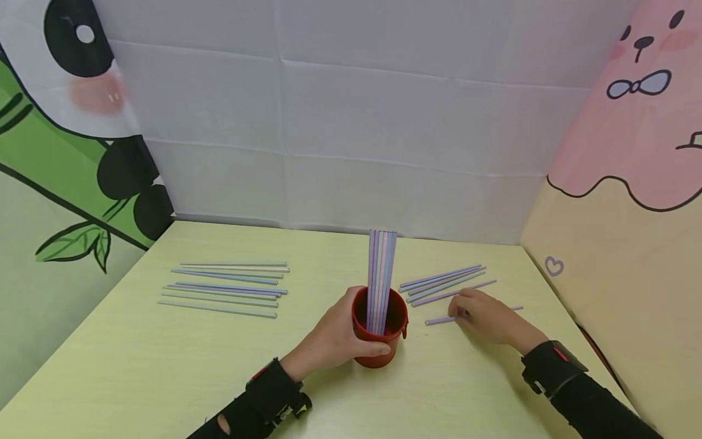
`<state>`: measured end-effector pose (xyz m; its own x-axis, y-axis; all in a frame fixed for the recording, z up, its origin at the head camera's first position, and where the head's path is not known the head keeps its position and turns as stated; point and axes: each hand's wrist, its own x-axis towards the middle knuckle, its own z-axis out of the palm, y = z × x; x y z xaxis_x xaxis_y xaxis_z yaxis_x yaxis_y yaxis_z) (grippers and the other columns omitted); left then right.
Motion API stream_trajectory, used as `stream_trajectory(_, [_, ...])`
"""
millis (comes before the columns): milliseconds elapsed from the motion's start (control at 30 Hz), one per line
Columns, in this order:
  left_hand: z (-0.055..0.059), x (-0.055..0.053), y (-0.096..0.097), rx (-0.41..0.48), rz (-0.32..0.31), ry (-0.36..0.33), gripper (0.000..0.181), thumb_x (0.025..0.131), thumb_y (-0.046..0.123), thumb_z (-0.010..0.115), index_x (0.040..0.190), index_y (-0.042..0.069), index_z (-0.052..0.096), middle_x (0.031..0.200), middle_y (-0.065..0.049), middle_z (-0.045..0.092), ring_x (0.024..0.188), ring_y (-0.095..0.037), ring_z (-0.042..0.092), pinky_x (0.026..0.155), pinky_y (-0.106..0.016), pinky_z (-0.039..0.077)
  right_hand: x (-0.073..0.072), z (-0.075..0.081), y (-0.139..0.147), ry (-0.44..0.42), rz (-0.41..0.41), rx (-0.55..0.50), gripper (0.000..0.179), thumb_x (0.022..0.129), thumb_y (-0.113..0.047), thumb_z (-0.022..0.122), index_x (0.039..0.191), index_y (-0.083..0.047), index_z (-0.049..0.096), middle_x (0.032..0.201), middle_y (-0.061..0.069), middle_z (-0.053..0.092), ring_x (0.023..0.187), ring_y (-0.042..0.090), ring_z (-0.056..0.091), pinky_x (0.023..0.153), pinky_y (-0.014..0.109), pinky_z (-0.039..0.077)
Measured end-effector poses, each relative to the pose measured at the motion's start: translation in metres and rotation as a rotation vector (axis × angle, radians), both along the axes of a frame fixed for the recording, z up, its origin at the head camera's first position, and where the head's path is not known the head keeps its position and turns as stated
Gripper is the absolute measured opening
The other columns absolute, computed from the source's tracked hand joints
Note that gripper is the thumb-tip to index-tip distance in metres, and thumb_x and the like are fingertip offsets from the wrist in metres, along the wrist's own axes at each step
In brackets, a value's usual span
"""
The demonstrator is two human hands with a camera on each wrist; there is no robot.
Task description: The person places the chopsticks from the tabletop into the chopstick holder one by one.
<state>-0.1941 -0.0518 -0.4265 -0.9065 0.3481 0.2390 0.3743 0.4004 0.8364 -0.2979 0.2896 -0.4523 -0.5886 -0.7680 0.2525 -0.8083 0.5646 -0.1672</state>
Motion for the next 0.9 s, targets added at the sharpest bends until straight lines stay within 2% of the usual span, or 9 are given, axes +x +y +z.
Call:
stream_trajectory(267, [-0.001, 0.000, 0.000, 0.004, -0.002, -0.014, 0.093, 0.065, 0.048, 0.085, 0.138, 0.026, 0.032, 0.125, 0.014, 0.050, 0.107, -0.006, 0.051, 0.081, -0.029, 0.051, 0.002, 0.005, 0.000, 0.004, 0.055, -0.009, 0.021, 0.082, 0.001, 0.071, 0.090, -0.016, 0.061, 0.086, -0.005, 0.054, 0.078, 0.009, 0.049, 0.067, 0.030, 0.049])
stream_trajectory(433, [0.000, 0.000, 0.000, 0.006, -0.003, -0.018, 0.093, 0.065, 0.047, 0.086, 0.138, 0.026, 0.032, 0.125, 0.014, 0.050, 0.107, -0.007, 0.051, 0.081, -0.029, 0.051, 0.006, 0.019, -0.004, 0.041, -0.001, 0.003, 0.022, 0.082, 0.000, 0.071, 0.093, -0.015, 0.060, 0.085, -0.004, 0.056, 0.077, 0.010, 0.053, 0.065, 0.031, 0.050])
stream_trajectory(500, [0.000, 0.000, 0.000, 0.005, -0.004, -0.018, 0.093, 0.065, 0.047, 0.085, 0.138, 0.026, 0.032, 0.125, 0.014, 0.050, 0.107, -0.006, 0.051, 0.081, -0.029, 0.051, 0.006, 0.031, -0.008, 0.069, -0.039, -0.009, 0.021, 0.083, -0.001, 0.071, 0.095, -0.014, 0.060, 0.086, -0.004, 0.056, 0.077, 0.010, 0.053, 0.064, 0.031, 0.050])
stream_trajectory(600, [0.000, -0.001, 0.000, 0.003, -0.004, -0.014, 0.093, 0.065, 0.047, 0.085, 0.138, 0.025, 0.032, 0.125, 0.014, 0.050, 0.107, -0.006, 0.051, 0.081, -0.029, 0.051, 0.007, 0.056, -0.017, 0.112, -0.064, -0.081, 0.023, 0.083, 0.000, 0.071, 0.098, -0.012, 0.059, 0.088, -0.003, 0.056, 0.077, 0.010, 0.052, 0.064, 0.030, 0.050])
stream_trajectory(733, [0.000, -0.001, 0.000, 0.004, -0.003, -0.010, 0.094, 0.065, 0.048, 0.085, 0.139, 0.025, 0.031, 0.125, 0.014, 0.050, 0.108, -0.007, 0.051, 0.081, -0.030, 0.051, 0.013, 0.096, -0.031, 0.144, -0.057, -0.234, 0.023, 0.086, 0.001, 0.068, 0.103, -0.009, 0.057, 0.092, -0.002, 0.056, 0.080, 0.009, 0.054, 0.064, 0.031, 0.052])
stream_trajectory(900, [0.000, -0.001, 0.000, 0.003, -0.006, -0.006, 0.094, 0.065, 0.048, 0.085, 0.139, 0.024, 0.031, 0.125, 0.013, 0.049, 0.108, -0.007, 0.050, 0.082, -0.030, 0.051, 0.027, 0.136, -0.048, 0.127, -0.067, -0.442, 0.020, 0.090, -0.002, 0.064, 0.107, -0.009, 0.055, 0.093, -0.004, 0.056, 0.081, 0.007, 0.056, 0.064, 0.028, 0.053])
